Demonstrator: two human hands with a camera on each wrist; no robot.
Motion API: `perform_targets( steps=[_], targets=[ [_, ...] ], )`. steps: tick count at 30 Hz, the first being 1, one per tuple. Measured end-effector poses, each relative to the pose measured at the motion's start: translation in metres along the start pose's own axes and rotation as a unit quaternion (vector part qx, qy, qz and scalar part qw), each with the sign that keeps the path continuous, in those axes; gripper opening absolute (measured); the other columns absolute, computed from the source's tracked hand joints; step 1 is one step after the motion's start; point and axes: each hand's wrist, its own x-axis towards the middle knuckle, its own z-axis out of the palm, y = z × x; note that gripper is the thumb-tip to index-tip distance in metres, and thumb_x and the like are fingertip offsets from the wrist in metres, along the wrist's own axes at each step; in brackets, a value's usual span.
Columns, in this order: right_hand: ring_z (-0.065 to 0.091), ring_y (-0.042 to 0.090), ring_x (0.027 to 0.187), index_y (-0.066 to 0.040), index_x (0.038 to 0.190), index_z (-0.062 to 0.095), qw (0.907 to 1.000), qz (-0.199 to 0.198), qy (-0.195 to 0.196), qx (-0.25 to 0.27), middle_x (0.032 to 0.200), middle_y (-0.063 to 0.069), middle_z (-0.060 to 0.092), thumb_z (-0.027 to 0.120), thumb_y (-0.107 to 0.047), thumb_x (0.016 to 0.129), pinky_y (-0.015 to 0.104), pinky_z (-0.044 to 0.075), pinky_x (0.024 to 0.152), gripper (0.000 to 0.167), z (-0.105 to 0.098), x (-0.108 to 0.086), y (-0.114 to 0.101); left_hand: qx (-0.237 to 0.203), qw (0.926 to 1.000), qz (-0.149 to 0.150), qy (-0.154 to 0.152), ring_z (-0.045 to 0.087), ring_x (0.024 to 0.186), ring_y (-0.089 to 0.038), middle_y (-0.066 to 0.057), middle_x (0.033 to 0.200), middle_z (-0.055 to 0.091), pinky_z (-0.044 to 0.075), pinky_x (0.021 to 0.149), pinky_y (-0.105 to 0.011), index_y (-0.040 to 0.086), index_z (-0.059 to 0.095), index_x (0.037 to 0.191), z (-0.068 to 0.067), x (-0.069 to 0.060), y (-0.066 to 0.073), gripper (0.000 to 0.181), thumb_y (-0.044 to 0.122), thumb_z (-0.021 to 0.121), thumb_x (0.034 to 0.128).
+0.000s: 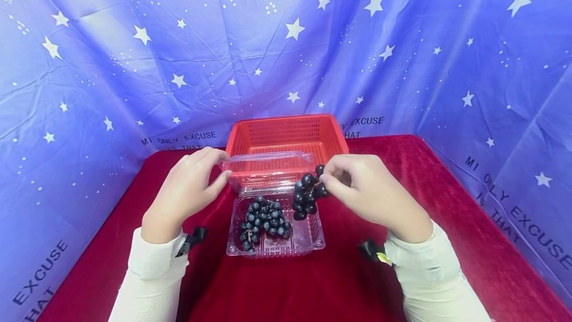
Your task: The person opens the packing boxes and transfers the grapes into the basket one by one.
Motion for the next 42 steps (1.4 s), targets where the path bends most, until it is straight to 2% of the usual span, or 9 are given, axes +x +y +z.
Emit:
perform_targets(
  steps=[12,26,33,42],
  targets=[
    [0.048,0.005,0.056,-0.033,0.084,0.068,0.9996,0.007,0.026,0.0,0.069,-0.019,0.059,0.075,-0.012,0.093,0.019,0.039,0.053,0.023,-0.01,-0.002,0.006,0.0,1.0,0.001,-0.005,0.063,0.078,-0.023,-0.002,0.092,0.067,0.052,0.077,-0.042,0.011,0.067,0.111,0.001,0.0,-0.001,0.022,0.022,0.071,0.0922],
    [0.049,0.006,0.059,-0.031,0.084,0.07,0.9978,0.011,0.066,-0.004,0.07,-0.017,0.06,0.075,-0.009,0.092,0.019,0.039,0.056,0.024,-0.011,-0.001,0.013,-0.004,1.0,0.002,0.001,0.063,0.079,-0.023,-0.004,0.095,0.069,0.052,0.078,-0.044,0.01,0.068,0.111,0.0,-0.001,0.0,0.023,0.021,0.072,0.0916],
    [0.048,0.007,0.06,-0.031,0.084,0.071,0.996,0.033,0.083,-0.005,0.07,-0.015,0.061,0.075,-0.011,0.093,0.019,0.038,0.059,0.022,-0.012,-0.001,0.015,-0.003,1.0,-0.003,-0.007,0.063,0.079,-0.023,-0.003,0.095,0.068,0.053,0.079,-0.043,0.011,0.068,0.112,0.0,0.0,0.0,0.023,0.022,0.071,0.0922],
    [0.045,0.009,0.054,-0.031,0.086,0.073,0.9913,0.074,0.109,-0.004,0.064,-0.01,0.057,0.075,-0.018,0.094,0.023,0.035,0.055,0.015,-0.015,-0.003,0.021,-0.001,0.9999,-0.006,-0.01,0.063,0.08,-0.023,-0.003,0.095,0.068,0.052,0.08,-0.043,0.011,0.068,0.112,0.001,-0.001,0.0,0.023,0.022,0.071,0.0925]
  ],
)
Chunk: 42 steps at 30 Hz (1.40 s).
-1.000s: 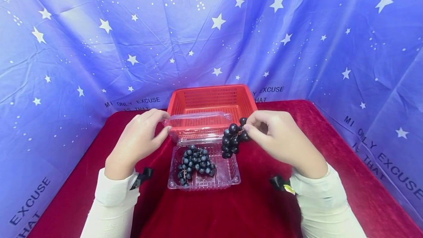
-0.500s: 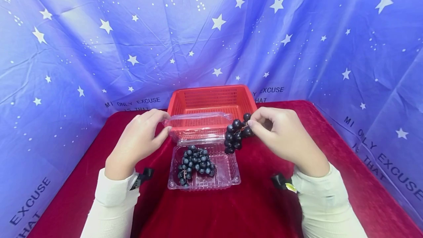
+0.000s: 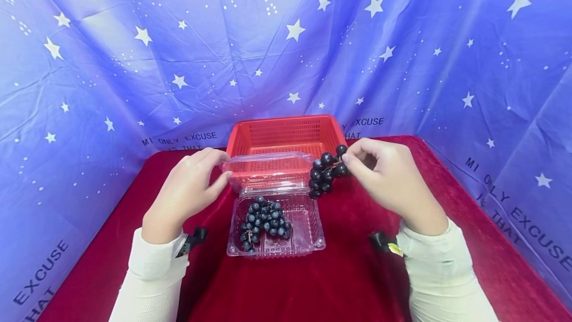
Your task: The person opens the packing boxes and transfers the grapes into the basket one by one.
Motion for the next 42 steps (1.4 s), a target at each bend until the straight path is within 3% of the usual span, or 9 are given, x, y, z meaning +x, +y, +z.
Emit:
perform_targets(
  steps=[8,18,26,42],
  targets=[
    [0.045,0.007,0.054,-0.03,0.085,0.074,0.9996,0.015,0.023,-0.01,0.064,-0.01,0.06,0.074,-0.02,0.094,0.023,0.035,0.056,0.013,0.0,0.002,0.003,0.0,1.0,0.006,0.007,0.065,0.081,-0.024,-0.003,0.096,0.069,0.053,0.079,-0.044,0.011,0.067,0.112,0.0,0.0,0.0,0.023,0.022,0.072,0.0922],
    [0.045,0.006,0.054,-0.027,0.088,0.076,0.9983,0.048,0.033,0.009,0.064,-0.007,0.06,0.074,-0.021,0.095,0.023,0.035,0.053,0.009,0.0,0.004,0.009,-0.014,0.9978,0.032,0.057,0.071,0.084,-0.026,-0.007,0.097,0.073,0.059,0.077,-0.041,0.009,0.071,0.106,0.002,0.0,-0.002,0.021,0.007,0.079,0.0869],
    [0.045,0.004,0.055,-0.026,0.09,0.077,0.9968,0.061,0.052,0.0,0.064,-0.008,0.059,0.073,-0.026,0.095,0.022,0.035,0.055,0.007,0.002,0.007,0.017,-0.039,0.998,0.011,0.047,0.071,0.09,-0.025,-0.006,0.099,0.072,0.06,0.083,-0.041,0.011,0.071,0.106,0.002,0.0,-0.001,0.019,0.004,0.076,0.0897],
    [0.046,0.004,0.054,-0.02,0.089,0.078,0.9906,0.108,0.083,0.003,0.06,-0.009,0.058,0.071,-0.031,0.096,0.022,0.036,0.056,0.015,0.007,0.011,0.023,-0.049,0.9973,0.011,0.053,0.069,0.088,-0.023,-0.005,0.096,0.069,0.06,0.083,-0.039,0.011,0.07,0.106,0.002,-0.001,0.0,0.021,0.002,0.077,0.0886]
  ],
)
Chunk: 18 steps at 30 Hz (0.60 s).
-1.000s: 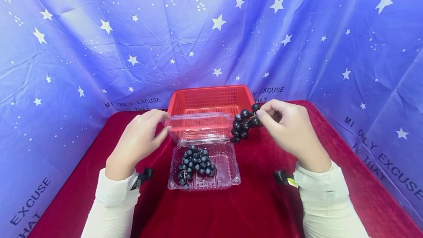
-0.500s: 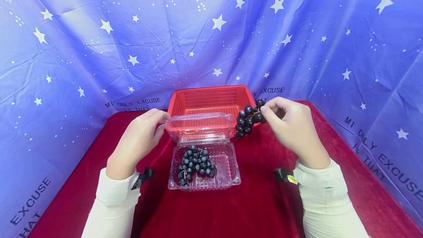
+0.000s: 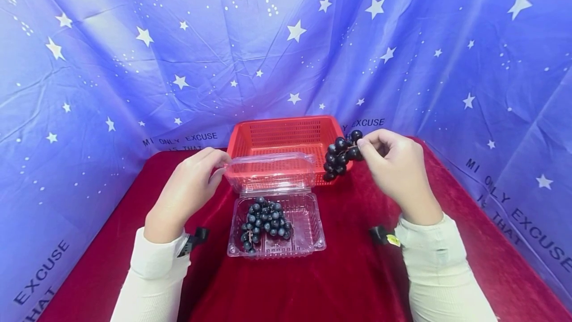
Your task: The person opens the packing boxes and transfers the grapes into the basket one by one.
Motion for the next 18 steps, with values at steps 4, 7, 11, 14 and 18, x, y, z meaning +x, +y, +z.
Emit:
perform_targets(
  steps=[4,7,11,14,18],
  targets=[
    [0.046,0.005,0.055,-0.019,0.089,0.078,0.9999,0.016,0.005,0.003,0.061,-0.01,0.058,0.07,-0.034,0.097,0.023,0.037,0.055,0.018,0.0016,0.0008,0.0016,-0.002,1.0,-0.002,-0.001,0.069,0.088,-0.023,-0.004,0.095,0.068,0.06,0.083,-0.039,0.011,0.07,0.106,-0.0003,-0.0006,0.0002,0.022,0.002,0.078,0.0882],
    [0.047,0.005,0.056,-0.019,0.091,0.078,0.9994,0.034,0.008,0.008,0.061,-0.012,0.059,0.07,-0.035,0.097,0.024,0.037,0.054,0.019,0.0033,0.0016,0.004,-0.003,1.0,-0.003,-0.003,0.069,0.088,-0.023,-0.004,0.095,0.068,0.06,0.083,-0.039,0.011,0.07,0.106,-0.0004,-0.0007,0.0003,0.022,0.002,0.078,0.0882],
    [0.049,0.004,0.058,-0.018,0.093,0.08,0.9983,0.054,0.015,0.017,0.062,-0.016,0.06,0.069,-0.035,0.097,0.023,0.038,0.054,0.02,0.0054,0.0026,0.0061,-0.002,1.0,-0.004,-0.004,0.069,0.087,-0.023,-0.004,0.094,0.068,0.06,0.083,-0.04,0.011,0.07,0.106,-0.0006,-0.0004,0.0002,0.022,0.002,0.078,0.088],
    [0.05,0.004,0.059,-0.017,0.093,0.08,0.9976,0.061,0.022,0.025,0.064,-0.017,0.062,0.07,-0.034,0.096,0.023,0.039,0.055,0.02,0.0071,0.0031,0.0057,0.001,1.0,-0.004,-0.002,0.07,0.086,-0.024,-0.004,0.094,0.069,0.06,0.081,-0.04,0.012,0.07,0.106,-0.0008,-0.0001,0.0004,0.022,0.002,0.078,0.0878],
    [0.051,0.002,0.059,-0.015,0.093,0.08,0.9966,0.068,0.03,0.037,0.065,-0.016,0.064,0.07,-0.033,0.096,0.021,0.039,0.055,0.021,0.0086,0.003,0.0054,0.01,0.9999,-0.001,0.0,0.07,0.084,-0.025,-0.004,0.094,0.071,0.06,0.079,-0.04,0.012,0.07,0.105,-0.0002,0.0007,0.0008,0.021,0.002,0.078,0.0876]
  ],
)
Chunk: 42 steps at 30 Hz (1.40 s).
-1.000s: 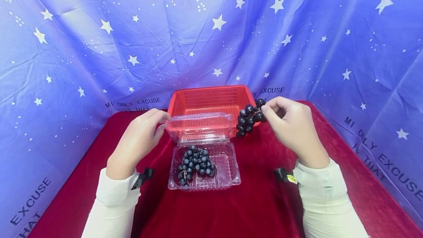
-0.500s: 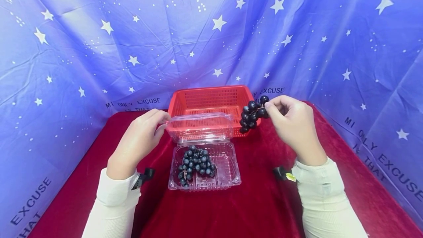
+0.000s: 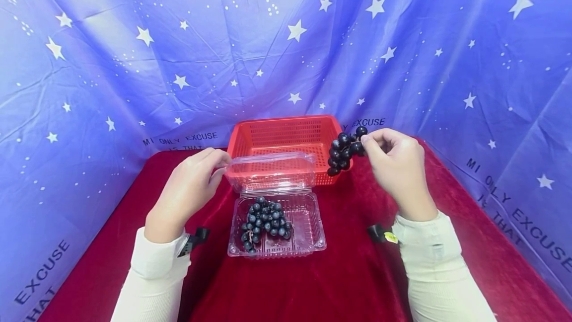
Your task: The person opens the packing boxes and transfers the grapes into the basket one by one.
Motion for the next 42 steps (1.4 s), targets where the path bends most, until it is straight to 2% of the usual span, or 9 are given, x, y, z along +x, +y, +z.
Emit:
perform_targets(
  steps=[11,21,29,33,37,42],
  targets=[
    [0.055,0.0,0.058,-0.007,0.094,0.08,0.9977,0.029,0.006,0.061,0.066,-0.019,0.067,0.072,-0.025,0.096,0.019,0.042,0.052,0.02,0.003,0.004,0.007,0.011,0.9996,0.025,0.0,0.069,0.081,-0.025,-0.003,0.092,0.071,0.057,0.076,-0.039,0.012,0.068,0.104,0.003,0.001,-0.001,0.023,0.001,0.078,0.0865],
    [0.059,0.002,0.06,-0.007,0.095,0.08,0.9971,0.035,-0.009,0.067,0.067,-0.016,0.069,0.071,-0.029,0.096,0.019,0.045,0.054,0.024,0.014,0.017,0.005,0.023,0.9986,0.047,0.001,0.068,0.083,-0.024,-0.004,0.091,0.071,0.053,0.072,-0.039,0.01,0.065,0.108,0.005,0.003,0.0,0.024,0.0,0.075,0.088],
    [0.062,0.001,0.059,-0.006,0.094,0.079,0.9957,0.039,-0.008,0.084,0.065,-0.018,0.068,0.071,-0.03,0.096,0.018,0.048,0.054,0.026,0.025,0.026,0.005,0.041,0.9986,0.027,-0.018,0.065,0.081,-0.024,-0.005,0.09,0.068,0.053,0.074,-0.04,0.009,0.063,0.111,0.004,0.004,0.0,0.025,0.0,0.071,0.0901],
    [0.062,0.001,0.059,-0.005,0.094,0.079,0.995,0.047,-0.006,0.088,0.065,-0.016,0.069,0.07,-0.029,0.096,0.018,0.048,0.053,0.026,0.028,0.024,0.01,0.05,0.9982,0.012,-0.03,0.065,0.085,-0.026,-0.006,0.093,0.068,0.052,0.075,-0.04,0.009,0.061,0.114,0.006,0.005,0.002,0.026,0.001,0.07,0.0907],
    [0.061,0.004,0.06,-0.006,0.093,0.078,0.9959,0.039,-0.001,0.081,0.067,-0.015,0.069,0.069,-0.032,0.097,0.019,0.047,0.054,0.027,0.033,0.024,0.013,0.06,0.9973,-0.005,-0.042,0.065,0.092,-0.028,-0.008,0.098,0.069,0.051,0.078,-0.041,0.008,0.06,0.117,0.006,0.005,0.004,0.031,0.0,0.07,0.0894],
    [0.058,0.004,0.059,-0.008,0.091,0.078,0.9955,0.042,0.008,0.084,0.068,-0.01,0.07,0.069,-0.032,0.097,0.021,0.044,0.051,0.027,0.039,0.024,0.016,0.065,0.9972,0.002,-0.036,0.065,0.093,-0.028,-0.009,0.099,0.069,0.05,0.078,-0.041,0.008,0.059,0.118,0.007,0.005,0.004,0.033,0.0,0.07,0.0887]
  ],
)
